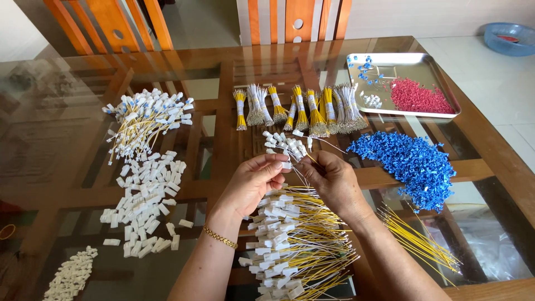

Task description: Assembling electronic wire harnesses by manually attaching plastic connectors to wire sets.

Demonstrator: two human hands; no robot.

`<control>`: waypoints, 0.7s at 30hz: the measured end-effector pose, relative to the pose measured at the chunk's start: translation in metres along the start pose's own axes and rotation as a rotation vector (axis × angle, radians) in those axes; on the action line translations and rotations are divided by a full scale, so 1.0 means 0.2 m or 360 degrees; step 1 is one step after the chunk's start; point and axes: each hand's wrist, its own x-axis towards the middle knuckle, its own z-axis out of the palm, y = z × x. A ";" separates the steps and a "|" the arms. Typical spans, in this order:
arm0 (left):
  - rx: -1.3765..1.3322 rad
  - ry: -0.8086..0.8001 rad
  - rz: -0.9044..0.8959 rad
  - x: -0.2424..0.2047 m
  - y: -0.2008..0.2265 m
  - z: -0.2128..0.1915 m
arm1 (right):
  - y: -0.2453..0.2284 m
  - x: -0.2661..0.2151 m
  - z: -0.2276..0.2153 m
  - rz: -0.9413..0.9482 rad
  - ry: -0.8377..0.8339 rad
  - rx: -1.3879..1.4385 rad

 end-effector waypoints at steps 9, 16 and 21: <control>-0.0114 -0.0059 -0.0095 0.04 -0.06 -0.06 | 0.07 0.01 -0.02 -0.0102 0.0018 -0.0065; 0.0097 -0.0078 -0.0022 0.03 -0.07 -0.03 | -0.11 0.00 -0.04 -0.0132 -0.0071 -0.0081; 0.0078 -0.0082 -0.0009 0.04 -0.07 -0.05 | -0.05 -0.03 -0.04 0.0120 -0.0191 0.0020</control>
